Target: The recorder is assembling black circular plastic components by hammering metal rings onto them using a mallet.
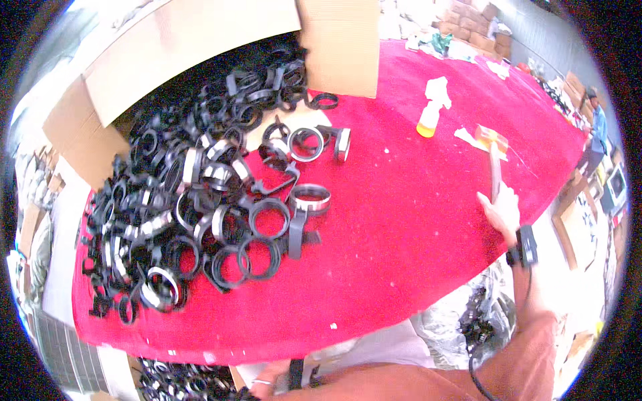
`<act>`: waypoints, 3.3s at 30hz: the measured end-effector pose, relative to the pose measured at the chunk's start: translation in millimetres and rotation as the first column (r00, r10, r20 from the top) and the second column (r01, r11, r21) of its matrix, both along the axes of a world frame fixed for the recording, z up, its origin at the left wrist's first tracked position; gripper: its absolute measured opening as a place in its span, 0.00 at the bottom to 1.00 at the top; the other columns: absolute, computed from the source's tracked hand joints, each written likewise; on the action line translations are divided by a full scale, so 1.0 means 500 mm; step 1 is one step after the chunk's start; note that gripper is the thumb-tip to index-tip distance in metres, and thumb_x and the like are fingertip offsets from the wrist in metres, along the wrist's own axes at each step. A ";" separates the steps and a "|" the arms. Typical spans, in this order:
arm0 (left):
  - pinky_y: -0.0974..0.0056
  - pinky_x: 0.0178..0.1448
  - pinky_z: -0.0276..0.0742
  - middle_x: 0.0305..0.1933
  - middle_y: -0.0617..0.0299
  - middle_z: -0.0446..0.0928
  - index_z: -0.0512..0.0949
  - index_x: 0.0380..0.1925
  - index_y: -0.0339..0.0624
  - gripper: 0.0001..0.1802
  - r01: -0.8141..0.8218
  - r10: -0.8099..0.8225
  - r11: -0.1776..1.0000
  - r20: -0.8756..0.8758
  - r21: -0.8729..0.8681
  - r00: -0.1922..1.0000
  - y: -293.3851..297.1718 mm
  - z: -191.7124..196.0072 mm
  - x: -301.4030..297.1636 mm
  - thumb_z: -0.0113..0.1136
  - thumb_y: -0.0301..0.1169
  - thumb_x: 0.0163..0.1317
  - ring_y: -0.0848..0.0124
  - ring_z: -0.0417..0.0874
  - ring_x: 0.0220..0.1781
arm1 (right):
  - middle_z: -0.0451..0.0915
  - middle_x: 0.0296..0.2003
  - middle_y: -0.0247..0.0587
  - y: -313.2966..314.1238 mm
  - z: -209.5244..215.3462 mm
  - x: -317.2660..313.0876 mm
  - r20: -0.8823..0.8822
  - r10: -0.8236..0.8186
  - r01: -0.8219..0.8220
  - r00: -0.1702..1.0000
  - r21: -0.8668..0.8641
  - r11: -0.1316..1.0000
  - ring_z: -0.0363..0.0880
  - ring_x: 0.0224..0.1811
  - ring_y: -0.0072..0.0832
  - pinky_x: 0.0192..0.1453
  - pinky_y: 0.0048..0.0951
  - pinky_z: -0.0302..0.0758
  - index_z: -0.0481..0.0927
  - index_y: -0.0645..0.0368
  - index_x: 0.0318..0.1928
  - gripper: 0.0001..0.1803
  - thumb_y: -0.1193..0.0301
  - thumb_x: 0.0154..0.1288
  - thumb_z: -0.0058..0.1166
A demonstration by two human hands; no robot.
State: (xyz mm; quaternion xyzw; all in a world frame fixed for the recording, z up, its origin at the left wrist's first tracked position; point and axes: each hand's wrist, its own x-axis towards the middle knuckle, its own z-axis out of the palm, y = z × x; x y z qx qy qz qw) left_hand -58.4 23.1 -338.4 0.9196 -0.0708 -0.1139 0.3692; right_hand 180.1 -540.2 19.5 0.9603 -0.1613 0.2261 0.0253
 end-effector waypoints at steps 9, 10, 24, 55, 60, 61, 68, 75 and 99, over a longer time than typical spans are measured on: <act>0.54 0.52 0.73 0.44 0.46 0.77 0.77 0.43 0.36 0.19 -0.431 0.438 0.872 0.022 0.233 0.899 -0.003 0.451 -0.232 0.62 0.36 0.54 0.53 0.77 0.47 | 0.66 0.12 0.27 -0.286 -0.067 0.145 -0.086 0.002 0.083 0.996 0.971 0.226 0.63 0.11 0.22 0.14 0.25 0.58 0.70 0.50 0.22 0.05 0.68 0.49 0.52; 0.56 0.46 0.76 0.38 0.48 0.79 0.79 0.38 0.36 0.14 -0.496 0.487 0.844 0.097 0.205 0.868 0.003 0.450 -0.249 0.62 0.33 0.53 0.54 0.80 0.40 | 0.66 0.13 0.27 -0.309 -0.076 0.148 0.052 0.021 -0.055 0.998 0.980 0.190 0.64 0.11 0.22 0.15 0.25 0.60 0.70 0.51 0.22 0.05 0.68 0.48 0.52; 0.61 0.38 0.75 0.31 0.52 0.77 0.77 0.33 0.36 0.05 -0.798 0.497 0.603 0.794 -0.025 0.351 0.229 0.690 -0.058 0.58 0.23 0.56 0.58 0.79 0.33 | 0.70 0.19 0.30 0.272 0.146 -0.179 0.493 0.301 -0.510 0.817 0.860 -0.024 0.68 0.15 0.18 0.18 0.19 0.64 0.70 0.57 0.40 0.15 0.70 0.53 0.59; 0.46 0.63 0.59 0.53 0.55 0.72 0.75 0.46 0.49 0.18 -0.626 0.072 0.643 0.779 0.442 0.623 0.554 0.668 0.114 0.54 0.31 0.53 0.58 0.67 0.60 | 0.74 0.23 0.34 0.938 0.113 -0.271 -0.341 0.940 -0.159 -0.031 0.930 0.332 0.71 0.24 0.17 0.27 0.24 0.69 0.74 0.62 0.33 0.20 0.59 0.54 0.65; 0.49 0.49 0.67 0.41 0.58 0.70 0.74 0.40 0.48 0.19 -0.581 0.188 0.741 0.728 0.336 0.660 0.534 0.684 0.114 0.66 0.34 0.45 0.58 0.70 0.50 | 0.73 0.22 0.41 0.964 0.083 -0.190 -0.319 0.925 -0.275 -0.206 0.926 0.258 0.75 0.27 0.25 0.31 0.30 0.70 0.74 0.63 0.33 0.23 0.55 0.52 0.65; 0.51 0.47 0.68 0.40 0.58 0.69 0.74 0.39 0.47 0.19 -0.559 0.229 0.774 0.690 0.298 0.686 0.534 0.689 0.116 0.66 0.32 0.44 0.57 0.70 0.48 | 0.73 0.22 0.41 0.967 0.075 -0.175 -0.282 0.919 -0.293 -0.276 0.935 0.199 0.75 0.25 0.25 0.30 0.30 0.70 0.75 0.63 0.35 0.24 0.53 0.53 0.64; 0.55 0.43 0.70 0.36 0.51 0.70 0.69 0.43 0.37 0.30 -0.557 0.294 0.790 0.640 0.256 0.710 0.538 0.712 0.112 0.68 0.25 0.35 0.52 0.71 0.40 | 0.74 0.20 0.31 1.006 0.079 -0.124 -0.358 0.864 0.288 -0.355 0.837 0.465 0.74 0.19 0.16 0.22 0.21 0.71 0.75 0.60 0.34 0.21 0.53 0.65 0.51; 0.57 0.47 0.71 0.38 0.51 0.71 0.71 0.46 0.38 0.31 -0.563 0.304 0.816 0.732 0.131 0.610 0.530 0.742 0.057 0.71 0.30 0.39 0.54 0.72 0.41 | 0.74 0.20 0.28 1.023 0.098 -0.127 -0.356 0.863 0.254 -0.360 0.852 0.457 0.72 0.19 0.14 0.22 0.19 0.69 0.76 0.61 0.36 0.18 0.57 0.59 0.60; 0.61 0.54 0.67 0.44 0.53 0.77 0.73 0.43 0.29 0.22 -0.757 0.959 0.001 0.216 -0.654 -0.185 0.738 0.643 0.272 0.64 0.37 0.57 0.64 0.74 0.44 | 0.77 0.28 0.53 1.097 0.090 -0.073 -0.393 0.919 -0.759 0.025 0.591 0.274 0.79 0.28 0.46 0.28 0.42 0.76 0.73 0.62 0.41 0.28 0.48 0.55 0.54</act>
